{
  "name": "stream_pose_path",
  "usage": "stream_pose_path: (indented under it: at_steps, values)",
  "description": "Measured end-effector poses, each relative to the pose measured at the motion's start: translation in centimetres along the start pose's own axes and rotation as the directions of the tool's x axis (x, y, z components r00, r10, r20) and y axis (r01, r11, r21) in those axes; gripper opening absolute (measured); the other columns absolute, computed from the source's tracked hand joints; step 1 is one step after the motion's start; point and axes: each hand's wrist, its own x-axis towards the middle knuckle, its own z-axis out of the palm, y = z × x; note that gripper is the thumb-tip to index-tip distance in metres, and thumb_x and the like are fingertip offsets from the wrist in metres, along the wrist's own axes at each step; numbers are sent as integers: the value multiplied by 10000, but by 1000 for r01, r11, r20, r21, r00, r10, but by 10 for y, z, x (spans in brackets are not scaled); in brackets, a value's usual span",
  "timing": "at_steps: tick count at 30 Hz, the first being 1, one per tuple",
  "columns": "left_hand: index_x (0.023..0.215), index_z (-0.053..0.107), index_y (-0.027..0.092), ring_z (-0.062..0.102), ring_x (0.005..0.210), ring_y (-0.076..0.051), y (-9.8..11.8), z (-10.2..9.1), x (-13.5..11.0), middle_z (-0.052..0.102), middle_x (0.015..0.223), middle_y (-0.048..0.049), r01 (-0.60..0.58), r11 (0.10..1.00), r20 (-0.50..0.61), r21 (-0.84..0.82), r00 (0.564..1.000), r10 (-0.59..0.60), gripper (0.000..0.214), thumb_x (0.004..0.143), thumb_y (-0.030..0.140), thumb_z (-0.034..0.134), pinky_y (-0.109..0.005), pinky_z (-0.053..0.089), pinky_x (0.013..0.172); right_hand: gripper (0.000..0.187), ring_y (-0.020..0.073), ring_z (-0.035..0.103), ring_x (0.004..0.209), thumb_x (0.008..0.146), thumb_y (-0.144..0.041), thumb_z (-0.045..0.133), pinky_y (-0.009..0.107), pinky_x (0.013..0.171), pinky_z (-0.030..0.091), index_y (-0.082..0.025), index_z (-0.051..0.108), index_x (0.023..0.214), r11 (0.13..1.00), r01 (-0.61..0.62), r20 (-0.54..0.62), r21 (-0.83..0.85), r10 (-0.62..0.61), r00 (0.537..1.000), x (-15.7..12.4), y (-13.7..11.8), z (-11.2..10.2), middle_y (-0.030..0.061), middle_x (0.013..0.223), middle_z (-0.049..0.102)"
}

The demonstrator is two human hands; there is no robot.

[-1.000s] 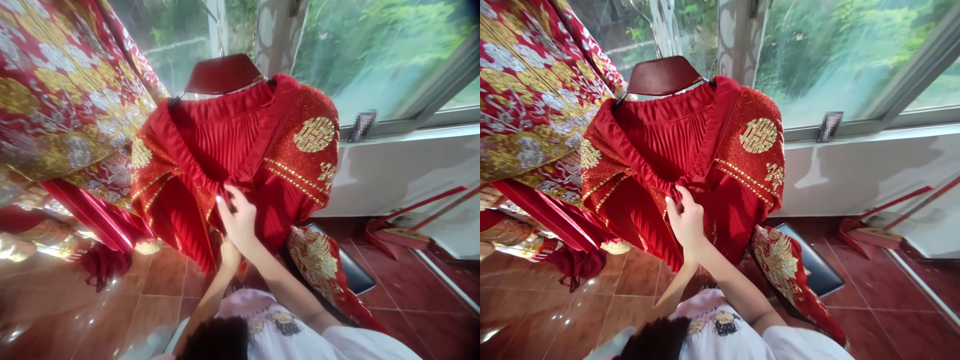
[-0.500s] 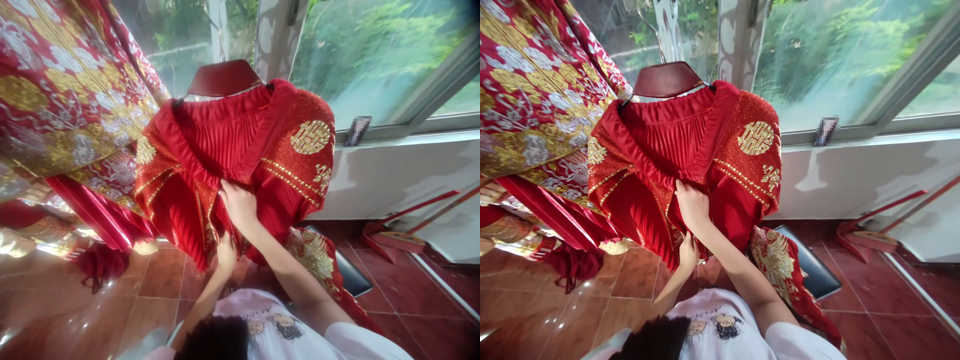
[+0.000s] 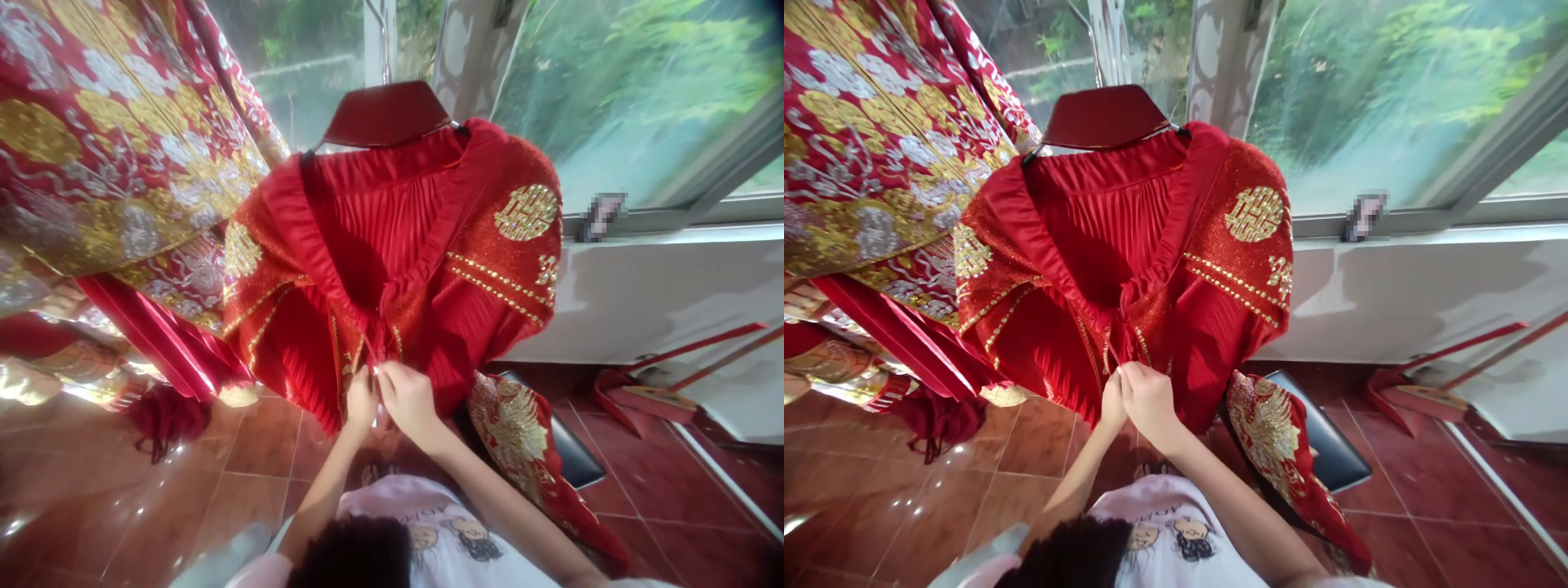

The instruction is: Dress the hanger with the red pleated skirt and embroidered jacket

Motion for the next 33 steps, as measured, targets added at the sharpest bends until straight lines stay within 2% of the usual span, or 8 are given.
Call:
stream_pose_path:
  at_steps: [7,14,17,19,21,24,29,33]
  values:
    - [1039,711,178,645,1021,-233,67,-29,25,725,1068,-90,-285,958,-96,-16,955,282,293,822,212,517,-387,458,970,249,104,560,531,897,-125,513,214,547,320,-166,592,664,989,-147,219,20,139,966,18,0,27,13,629,651]
    - [825,694,167,622,773,-180,96,-43,33,675,792,-44,-99,902,108,-419,982,157,217,816,333,555,-296,494,772,203,123,619,579,866,-112,533,213,590,402,-169,696,760,971,-166,250,172,120,961,27,-2,-3,29,736,722]
    - [646,587,166,507,626,-131,105,-44,28,542,630,-4,-109,944,33,-312,992,126,402,896,478,543,-251,431,648,153,108,586,546,841,-210,560,203,570,414,-174,702,796,952,-176,20,249,176,984,38,1,-23,10,678,691]
    - [610,537,175,459,588,-122,105,-44,26,486,589,11,-70,942,-35,-328,997,62,456,862,552,583,-252,411,614,168,111,526,507,810,-305,590,219,542,387,-160,675,790,953,-228,-202,200,268,942,51,6,-27,3,596,621]
    - [620,520,183,444,577,-121,100,-46,28,469,591,16,-26,926,-67,-377,998,0,463,820,588,624,-256,408,590,222,114,479,499,798,-379,603,236,542,358,-162,641,765,953,-287,-251,102,304,919,65,15,-22,-2,565,573]
    - [610,470,200,411,548,-112,91,-62,40,432,573,30,-18,911,-120,-411,992,-34,507,772,650,638,-254,407,551,293,104,433,482,854,-371,523,246,540,334,-179,550,634,957,-275,-69,90,281,957,70,26,-15,5,537,540]
    - [612,405,205,373,507,-74,97,-99,72,361,547,65,-60,871,-234,-487,970,-65,517,705,596,731,-215,402,498,352,90,484,414,877,-365,508,200,460,362,-191,486,572,821,-348,252,452,257,933,40,17,-34,-12,462,528]
    - [626,416,193,304,446,-48,109,-91,67,339,532,79,-53,856,-239,-513,967,-84,482,760,554,705,-176,289,406,337,109,579,444,869,-353,537,186,455,440,-190,523,575,711,-425,358,560,256,898,23,0,-49,4,495,597]
